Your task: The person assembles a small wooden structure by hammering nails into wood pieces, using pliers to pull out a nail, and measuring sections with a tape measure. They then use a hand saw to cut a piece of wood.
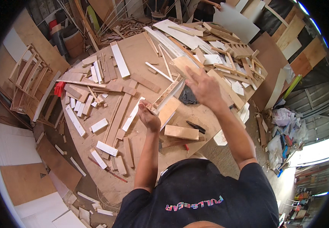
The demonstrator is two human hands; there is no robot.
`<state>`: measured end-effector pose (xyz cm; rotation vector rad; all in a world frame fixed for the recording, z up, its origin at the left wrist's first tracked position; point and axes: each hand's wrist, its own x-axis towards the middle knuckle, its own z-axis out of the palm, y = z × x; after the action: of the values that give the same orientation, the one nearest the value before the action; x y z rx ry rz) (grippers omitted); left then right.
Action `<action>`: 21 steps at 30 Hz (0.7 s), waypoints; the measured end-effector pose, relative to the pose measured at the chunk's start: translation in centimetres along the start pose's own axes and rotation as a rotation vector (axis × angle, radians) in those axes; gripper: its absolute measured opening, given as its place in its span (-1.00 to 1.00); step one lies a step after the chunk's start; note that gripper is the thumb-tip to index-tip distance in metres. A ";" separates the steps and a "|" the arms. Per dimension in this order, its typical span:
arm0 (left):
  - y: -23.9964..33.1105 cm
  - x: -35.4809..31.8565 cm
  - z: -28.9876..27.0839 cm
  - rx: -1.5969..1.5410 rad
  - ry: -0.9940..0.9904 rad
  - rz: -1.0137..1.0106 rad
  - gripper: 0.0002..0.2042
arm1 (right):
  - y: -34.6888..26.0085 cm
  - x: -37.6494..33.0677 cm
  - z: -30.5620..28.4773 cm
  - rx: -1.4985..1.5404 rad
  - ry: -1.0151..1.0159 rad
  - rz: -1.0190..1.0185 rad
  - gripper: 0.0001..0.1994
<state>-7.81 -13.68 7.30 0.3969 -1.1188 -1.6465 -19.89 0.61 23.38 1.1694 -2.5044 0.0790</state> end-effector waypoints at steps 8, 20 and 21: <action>-2.0 -0.3 -1.5 0.016 0.016 -0.003 -0.45 | -1.2 -1.1 0.3 0.104 0.017 -0.017 -0.52; -1.9 -1.9 -1.1 0.173 0.050 0.099 -0.36 | 0.2 -1.6 0.9 0.153 -0.027 0.080 -0.50; -2.7 -2.4 -1.4 0.164 0.038 0.079 -0.36 | 0.4 -1.7 1.5 0.150 0.015 0.123 -0.50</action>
<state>-7.41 -12.25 3.70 0.4818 -1.2299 -1.4777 -19.70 1.80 21.40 1.0640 -2.5931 0.3118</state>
